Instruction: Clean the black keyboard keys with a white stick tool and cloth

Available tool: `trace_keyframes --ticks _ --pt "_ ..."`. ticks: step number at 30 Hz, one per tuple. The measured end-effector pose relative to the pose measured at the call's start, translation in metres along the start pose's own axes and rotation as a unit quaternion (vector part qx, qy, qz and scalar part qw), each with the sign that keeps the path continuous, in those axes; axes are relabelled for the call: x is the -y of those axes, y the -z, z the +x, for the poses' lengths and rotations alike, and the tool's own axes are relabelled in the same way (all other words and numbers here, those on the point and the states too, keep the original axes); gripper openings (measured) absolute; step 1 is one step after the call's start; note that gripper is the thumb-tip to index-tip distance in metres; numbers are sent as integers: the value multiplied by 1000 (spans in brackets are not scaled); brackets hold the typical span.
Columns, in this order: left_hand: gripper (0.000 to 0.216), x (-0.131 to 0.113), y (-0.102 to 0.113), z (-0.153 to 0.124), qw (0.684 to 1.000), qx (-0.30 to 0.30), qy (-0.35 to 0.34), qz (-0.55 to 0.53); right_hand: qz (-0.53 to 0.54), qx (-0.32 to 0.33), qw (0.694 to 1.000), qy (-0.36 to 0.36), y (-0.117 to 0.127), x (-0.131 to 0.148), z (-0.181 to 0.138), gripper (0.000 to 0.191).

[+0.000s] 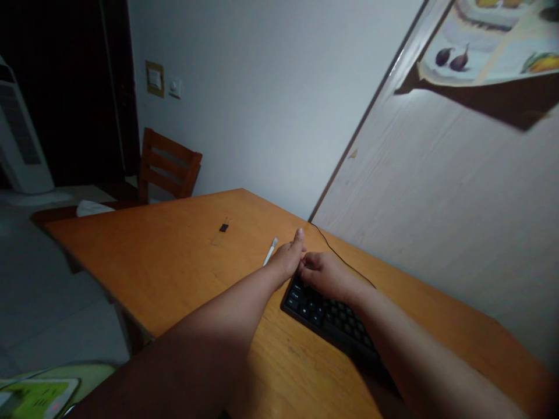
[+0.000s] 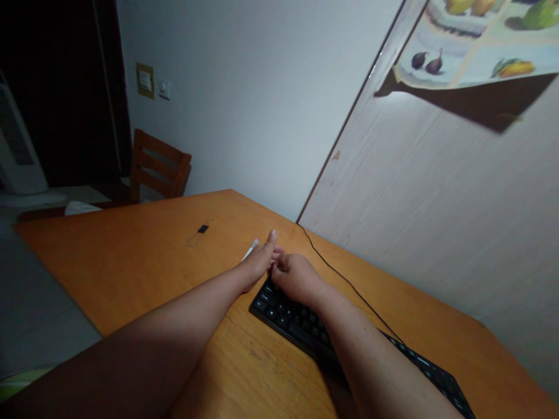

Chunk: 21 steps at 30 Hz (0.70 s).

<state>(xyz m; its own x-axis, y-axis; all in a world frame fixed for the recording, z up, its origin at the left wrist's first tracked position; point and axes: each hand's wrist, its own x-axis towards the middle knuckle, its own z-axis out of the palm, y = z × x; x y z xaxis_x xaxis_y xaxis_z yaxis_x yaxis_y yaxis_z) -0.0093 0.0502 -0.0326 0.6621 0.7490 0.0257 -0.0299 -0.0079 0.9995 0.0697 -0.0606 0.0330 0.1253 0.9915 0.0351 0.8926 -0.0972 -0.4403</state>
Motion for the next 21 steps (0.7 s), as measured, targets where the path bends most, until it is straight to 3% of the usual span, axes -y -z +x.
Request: trace_keyframes --ticks 4,9,16,21 --pt "93 -5 -2 -4 1000 -15 18 -7 32 20 998 58 -7 13 -15 12" --pt "94 -10 -3 -10 999 -14 25 -18 23 33 997 68 -15 30 -34 12" --pt "96 -10 -2 -11 1000 -14 16 -6 -16 -27 995 91 -29 42 -63 11" --pt "96 -9 -1 -9 1000 -11 7 -1 -80 -48 994 53 -33 41 -88 9"
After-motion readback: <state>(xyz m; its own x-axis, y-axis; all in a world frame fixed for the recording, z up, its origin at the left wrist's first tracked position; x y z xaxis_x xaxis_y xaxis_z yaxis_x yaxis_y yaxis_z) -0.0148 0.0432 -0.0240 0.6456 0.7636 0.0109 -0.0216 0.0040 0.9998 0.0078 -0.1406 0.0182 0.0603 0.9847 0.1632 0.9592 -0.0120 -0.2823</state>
